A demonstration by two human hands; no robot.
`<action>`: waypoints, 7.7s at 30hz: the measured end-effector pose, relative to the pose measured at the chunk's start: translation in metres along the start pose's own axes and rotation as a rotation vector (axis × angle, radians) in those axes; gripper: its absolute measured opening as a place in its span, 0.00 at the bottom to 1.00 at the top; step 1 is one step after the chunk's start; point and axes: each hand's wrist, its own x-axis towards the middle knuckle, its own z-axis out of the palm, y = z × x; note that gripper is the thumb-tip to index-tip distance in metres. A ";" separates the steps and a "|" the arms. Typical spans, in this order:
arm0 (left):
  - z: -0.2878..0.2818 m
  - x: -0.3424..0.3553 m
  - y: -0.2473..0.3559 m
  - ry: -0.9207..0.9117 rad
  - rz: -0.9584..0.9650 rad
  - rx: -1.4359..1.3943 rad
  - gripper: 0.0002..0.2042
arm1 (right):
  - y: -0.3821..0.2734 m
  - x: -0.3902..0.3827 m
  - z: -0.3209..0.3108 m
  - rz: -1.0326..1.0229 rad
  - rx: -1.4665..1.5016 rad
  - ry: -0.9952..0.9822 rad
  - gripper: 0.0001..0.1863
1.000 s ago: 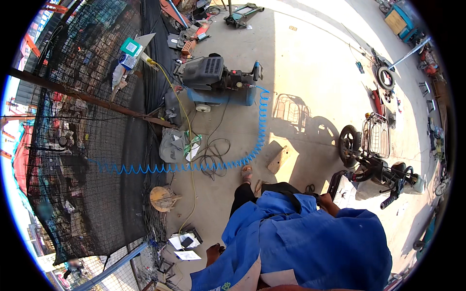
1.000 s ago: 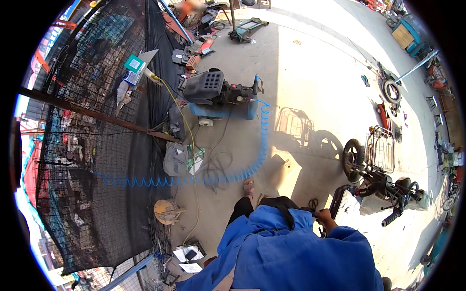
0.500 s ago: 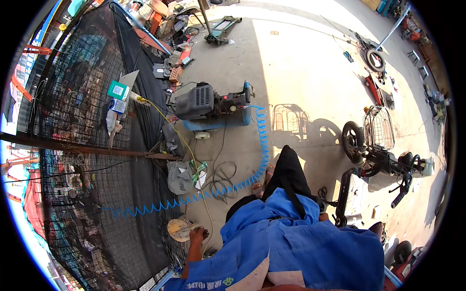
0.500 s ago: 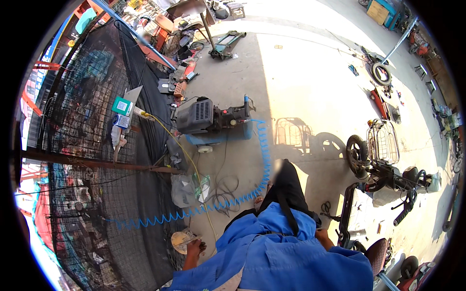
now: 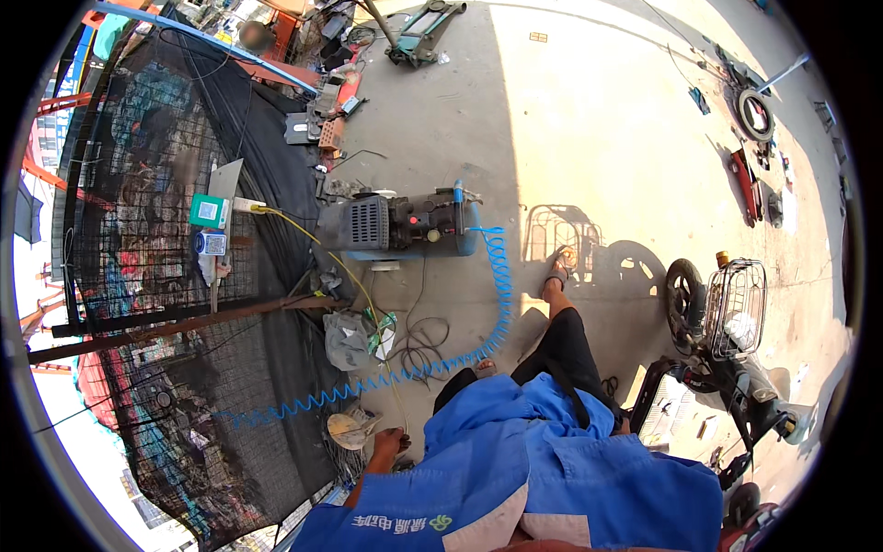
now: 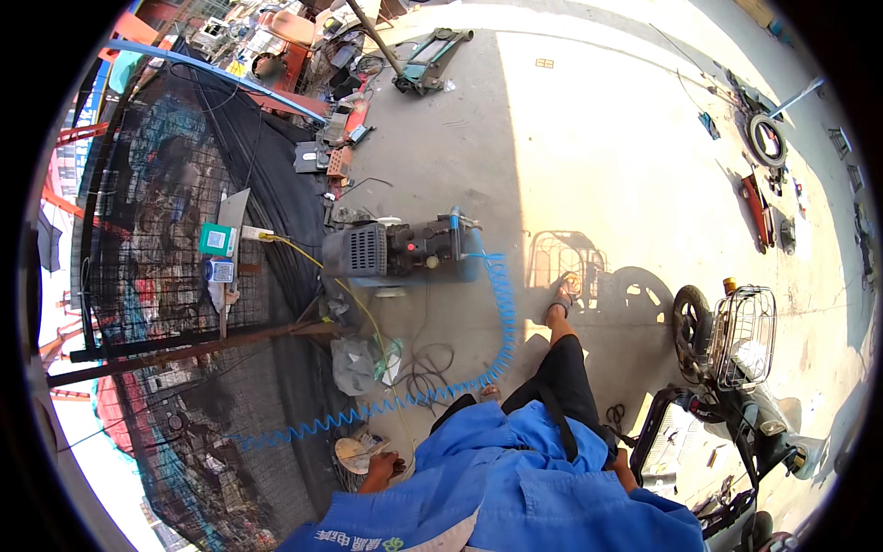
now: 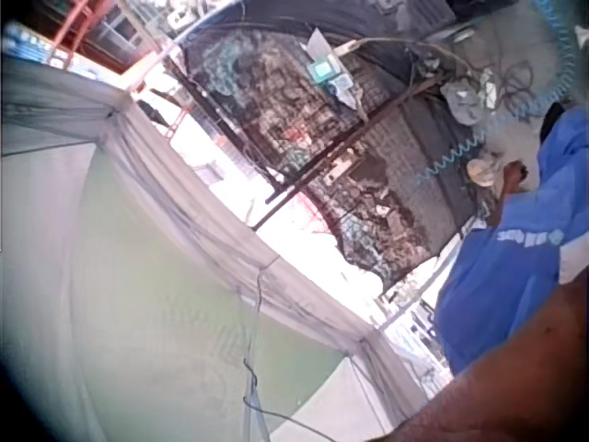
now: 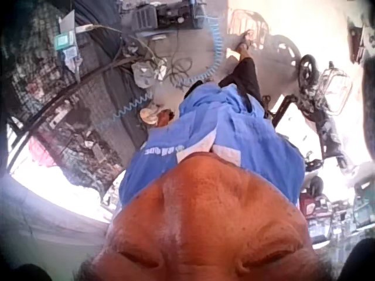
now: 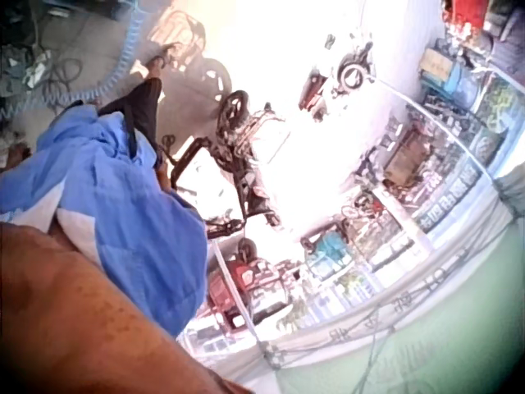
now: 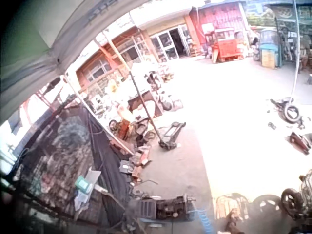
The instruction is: The person works on the electrical components of an electric scooter, using a screwdriver to manipulate wires and a small circuit board on the scooter's floorboard. The person briefly walks around the workshop area before returning to the scooter to continue the repair.
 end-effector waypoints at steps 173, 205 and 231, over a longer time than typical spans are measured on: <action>1.448 -0.419 1.094 -0.968 0.860 1.941 0.11 | -0.665 0.572 -0.440 1.075 2.435 1.281 0.08; 1.444 -0.495 0.782 -0.874 1.023 2.323 0.16 | -0.248 0.403 -0.447 1.395 1.693 1.782 0.40; 1.715 -0.655 0.508 -1.203 0.828 2.153 0.14 | -0.215 0.327 -0.596 1.463 2.803 1.543 0.46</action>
